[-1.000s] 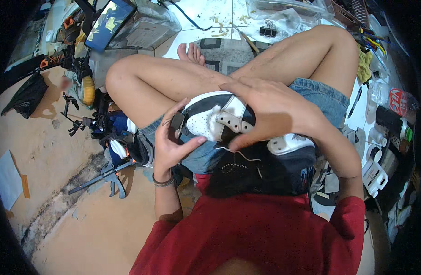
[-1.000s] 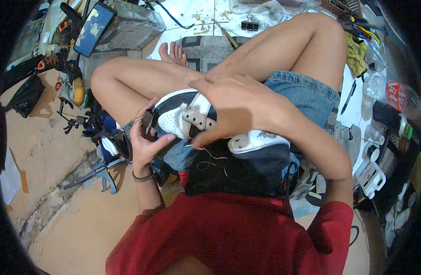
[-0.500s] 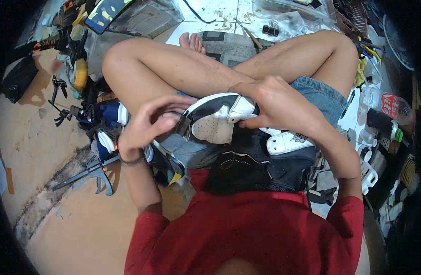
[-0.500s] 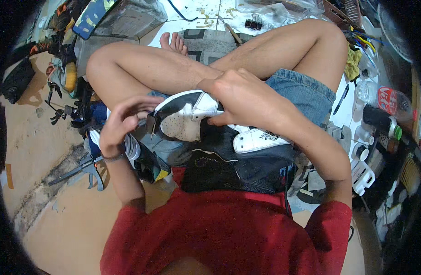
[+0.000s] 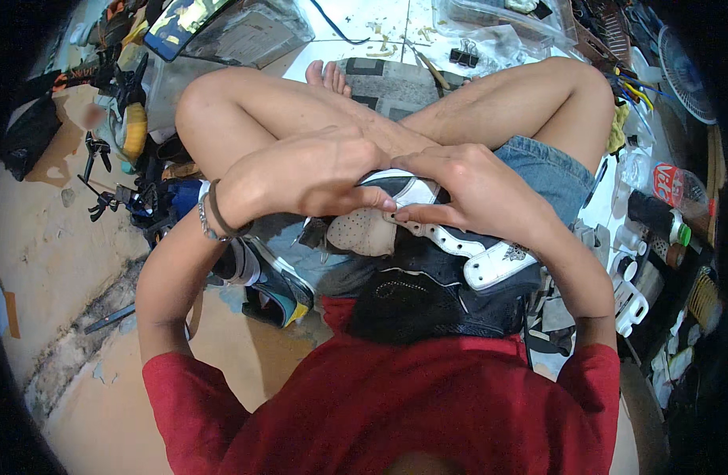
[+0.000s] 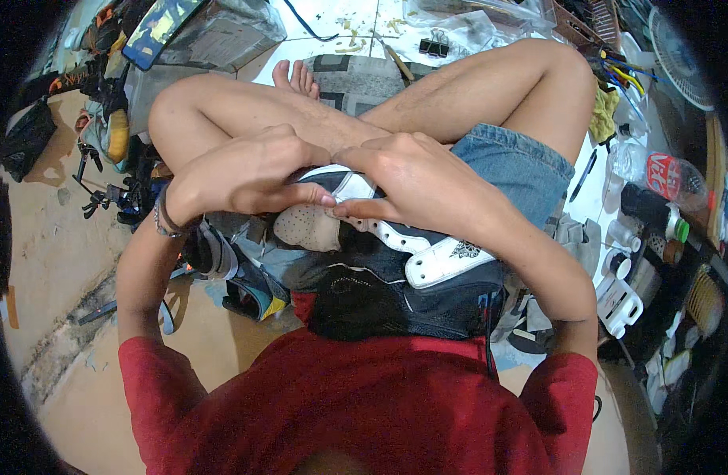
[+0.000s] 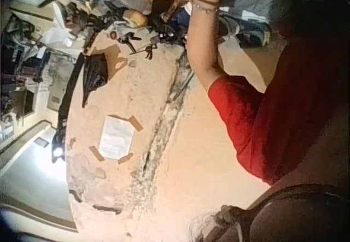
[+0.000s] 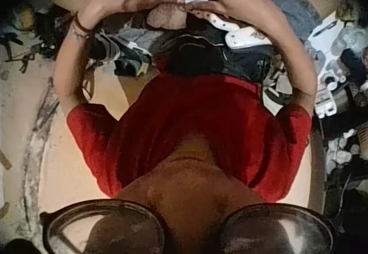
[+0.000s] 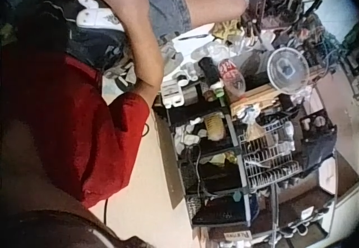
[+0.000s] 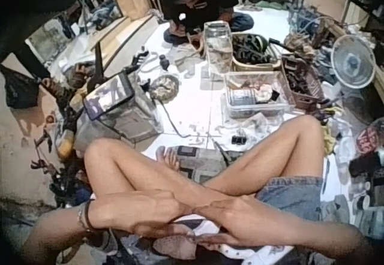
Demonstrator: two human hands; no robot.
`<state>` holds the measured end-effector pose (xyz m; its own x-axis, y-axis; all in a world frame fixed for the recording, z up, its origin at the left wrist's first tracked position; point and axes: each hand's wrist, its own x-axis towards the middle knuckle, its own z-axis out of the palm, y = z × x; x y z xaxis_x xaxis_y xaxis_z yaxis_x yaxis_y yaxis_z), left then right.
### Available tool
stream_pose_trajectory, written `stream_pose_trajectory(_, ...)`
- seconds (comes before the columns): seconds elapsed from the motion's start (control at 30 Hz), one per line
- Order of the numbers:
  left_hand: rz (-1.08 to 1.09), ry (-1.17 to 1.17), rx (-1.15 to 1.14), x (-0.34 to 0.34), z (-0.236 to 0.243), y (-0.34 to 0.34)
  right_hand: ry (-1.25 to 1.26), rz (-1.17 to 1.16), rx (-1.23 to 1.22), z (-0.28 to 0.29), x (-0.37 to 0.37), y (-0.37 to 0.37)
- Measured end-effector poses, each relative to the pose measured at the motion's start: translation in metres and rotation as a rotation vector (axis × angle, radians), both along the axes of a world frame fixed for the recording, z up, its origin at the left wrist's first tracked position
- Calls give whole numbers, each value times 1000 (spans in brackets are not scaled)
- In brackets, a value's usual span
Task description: Repairing a sneaker by gluing and clamping the sole.
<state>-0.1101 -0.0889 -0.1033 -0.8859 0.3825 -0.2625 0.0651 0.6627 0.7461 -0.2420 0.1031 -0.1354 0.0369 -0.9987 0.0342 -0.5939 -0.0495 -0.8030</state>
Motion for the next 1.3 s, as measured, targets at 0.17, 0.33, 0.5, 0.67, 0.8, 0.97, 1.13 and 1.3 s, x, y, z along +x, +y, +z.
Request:
stream_pose_trajectory(0.17,35,-105,-148,8,10,8,-34,83,166,3,-9,2)
stream_pose_trajectory(0.33,37,-79,-217,10,17,13,-73,112,142,5,-5,7)
stream_pose_trajectory(0.5,-15,-92,-331,-2,29,19,-36,-35,24,12,3,23)
stream_pose_trajectory(0.67,-20,-38,-358,4,31,24,8,56,69,6,-3,21)
stream_pose_trajectory(0.8,-76,-223,-482,-3,41,29,44,78,68,3,-2,20)
stream_pose_trajectory(0.97,18,-46,-405,7,31,31,57,47,78,6,1,24)
stream_pose_trajectory(1.13,124,111,-292,10,25,34,-14,1,41,7,-1,26)
stream_pose_trajectory(1.3,50,-4,-304,4,33,34,8,81,-19,4,-5,23)
